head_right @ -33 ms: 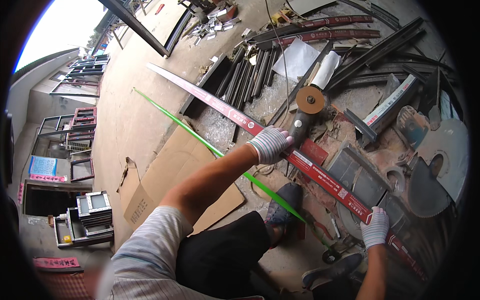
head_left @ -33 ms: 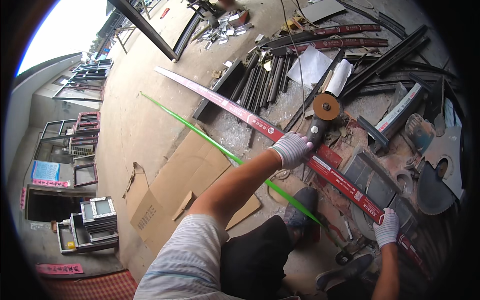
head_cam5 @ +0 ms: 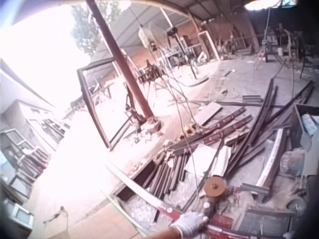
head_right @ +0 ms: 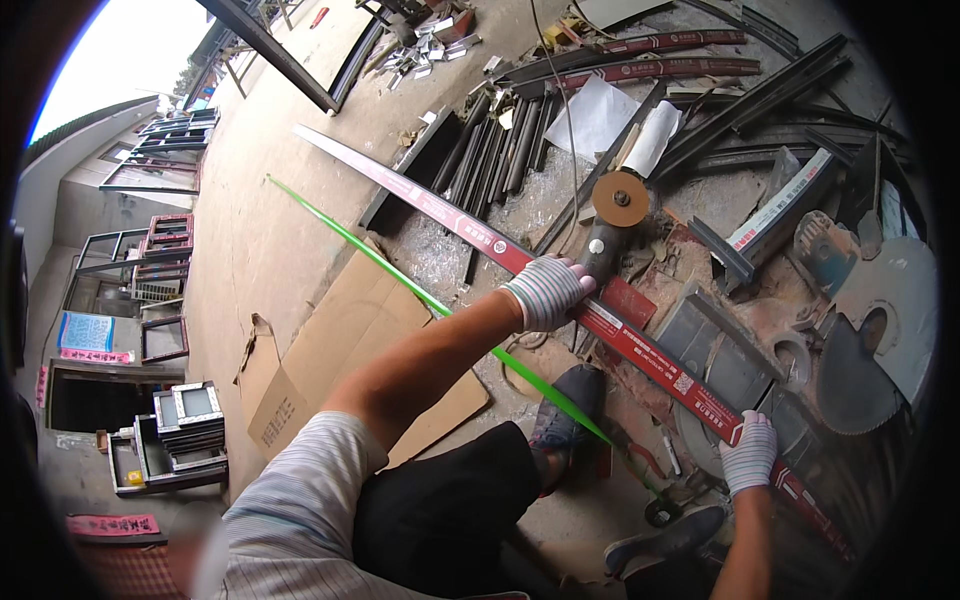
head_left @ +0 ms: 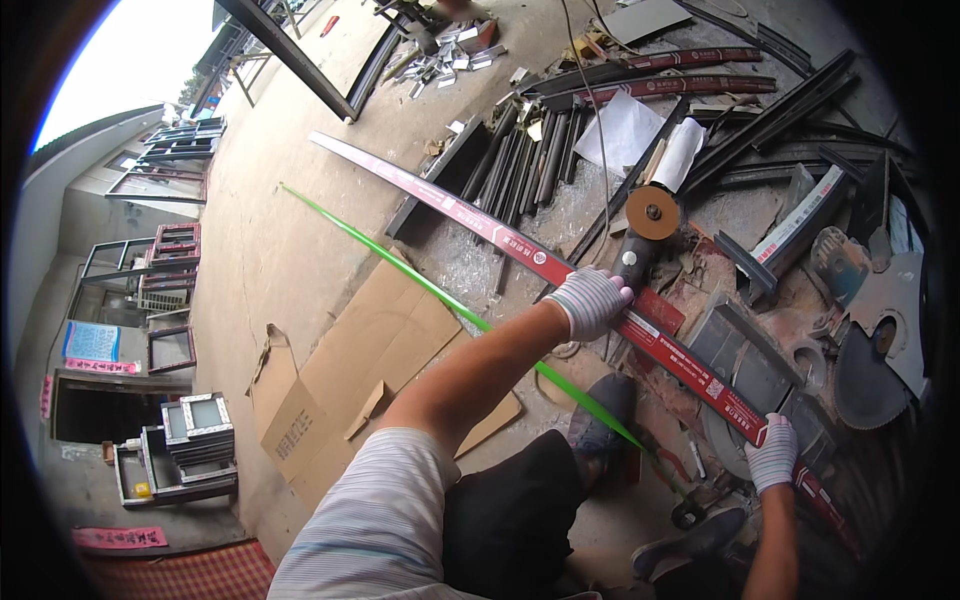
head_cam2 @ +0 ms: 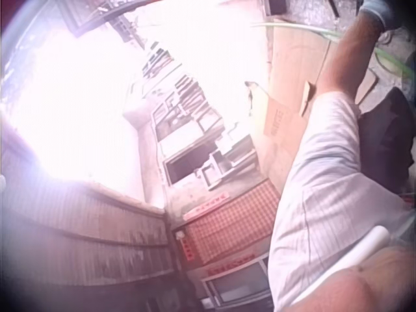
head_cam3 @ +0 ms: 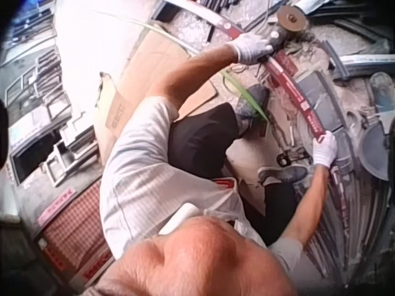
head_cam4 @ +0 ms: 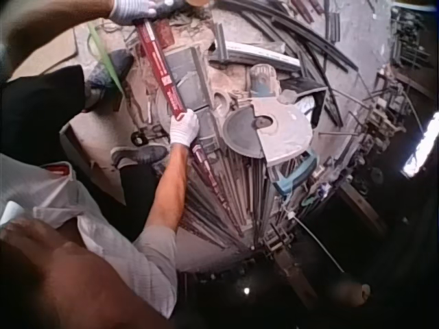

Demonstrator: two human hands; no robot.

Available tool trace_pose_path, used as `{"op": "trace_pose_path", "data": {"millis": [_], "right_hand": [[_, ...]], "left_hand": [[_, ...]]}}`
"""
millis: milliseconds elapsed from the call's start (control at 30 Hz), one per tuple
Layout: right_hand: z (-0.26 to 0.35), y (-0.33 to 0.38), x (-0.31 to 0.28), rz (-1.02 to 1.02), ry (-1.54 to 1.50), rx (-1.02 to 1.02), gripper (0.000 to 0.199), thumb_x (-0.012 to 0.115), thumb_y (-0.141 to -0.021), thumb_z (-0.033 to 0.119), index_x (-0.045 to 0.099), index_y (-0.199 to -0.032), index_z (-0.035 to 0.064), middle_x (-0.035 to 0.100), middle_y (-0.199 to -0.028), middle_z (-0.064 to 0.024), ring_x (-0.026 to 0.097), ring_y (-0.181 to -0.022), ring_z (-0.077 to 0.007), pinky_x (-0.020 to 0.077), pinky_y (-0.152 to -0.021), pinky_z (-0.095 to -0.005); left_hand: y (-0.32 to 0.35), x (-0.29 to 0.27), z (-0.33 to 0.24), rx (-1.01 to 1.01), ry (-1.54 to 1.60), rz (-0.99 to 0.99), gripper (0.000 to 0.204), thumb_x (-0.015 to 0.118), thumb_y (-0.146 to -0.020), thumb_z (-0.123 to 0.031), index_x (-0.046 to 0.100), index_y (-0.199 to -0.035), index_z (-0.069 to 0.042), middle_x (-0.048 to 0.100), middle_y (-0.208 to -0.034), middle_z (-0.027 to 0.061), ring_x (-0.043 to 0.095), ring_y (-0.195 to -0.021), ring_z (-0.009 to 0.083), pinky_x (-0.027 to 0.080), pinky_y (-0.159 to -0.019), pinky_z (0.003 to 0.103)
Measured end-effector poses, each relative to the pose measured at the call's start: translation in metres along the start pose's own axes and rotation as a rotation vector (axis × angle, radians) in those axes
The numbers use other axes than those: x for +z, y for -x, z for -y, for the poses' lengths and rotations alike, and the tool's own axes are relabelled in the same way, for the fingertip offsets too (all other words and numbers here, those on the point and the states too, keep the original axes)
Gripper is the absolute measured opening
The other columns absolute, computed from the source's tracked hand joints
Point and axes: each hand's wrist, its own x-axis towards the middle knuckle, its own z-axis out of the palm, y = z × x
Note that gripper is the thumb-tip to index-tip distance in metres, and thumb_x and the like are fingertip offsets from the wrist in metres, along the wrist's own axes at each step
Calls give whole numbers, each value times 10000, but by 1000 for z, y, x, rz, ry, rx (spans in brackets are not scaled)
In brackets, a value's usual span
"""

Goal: The person measures a long aluminum profile with a tape measure, marks it with a marker, and cuts it using a miter saw. The person repeats the process for another profile.

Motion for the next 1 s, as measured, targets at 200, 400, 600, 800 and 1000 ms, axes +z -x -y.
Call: {"op": "trace_pose_path", "data": {"millis": [200,400,600,800,1000], "right_hand": [[31,-24,0,-48,1,-36,535,848,-663,163,584,-1110,32,623,-1052,-203,606,-1035,-404,499,-929,-498],[53,-37,-3,-47,-15,-69,584,884,-680,201,580,-1149,32,619,-1068,-202,598,-1053,-403,495,-946,-494],[58,-32,1,-61,-82,-75,640,888,-690,206,557,-1206,22,588,-1139,-207,565,-1112,-410,474,-977,-507],[57,-13,9,-248,-44,-231,770,867,-719,208,510,-1377,25,520,-1331,-186,478,-1257,-397,394,-1099,-523],[46,33,-8,-338,-6,-220,648,792,-784,181,537,-1361,32,525,-1355,-171,471,-1285,-382,385,-1116,-523]], "left_hand": [[-30,4,-42,56,35,-13,237,722,-819,-210,637,-970,-48,655,-931,154,670,-906,368,546,-800,484],[-35,10,-40,23,29,0,202,696,-842,-192,651,-985,-56,659,-936,158,672,-908,363,548,-801,480],[-30,17,-34,32,9,-15,179,684,-860,-204,649,-971,-68,663,-915,148,675,-899,358,536,-790,482],[-15,24,-17,27,-14,-40,205,715,-844,-236,643,-963,-84,663,-902,141,681,-886,358,540,-788,485],[-24,20,-10,40,12,-18,270,760,-809,-260,633,-969,-82,654,-947,160,662,-947,383,538,-799,502]]}}
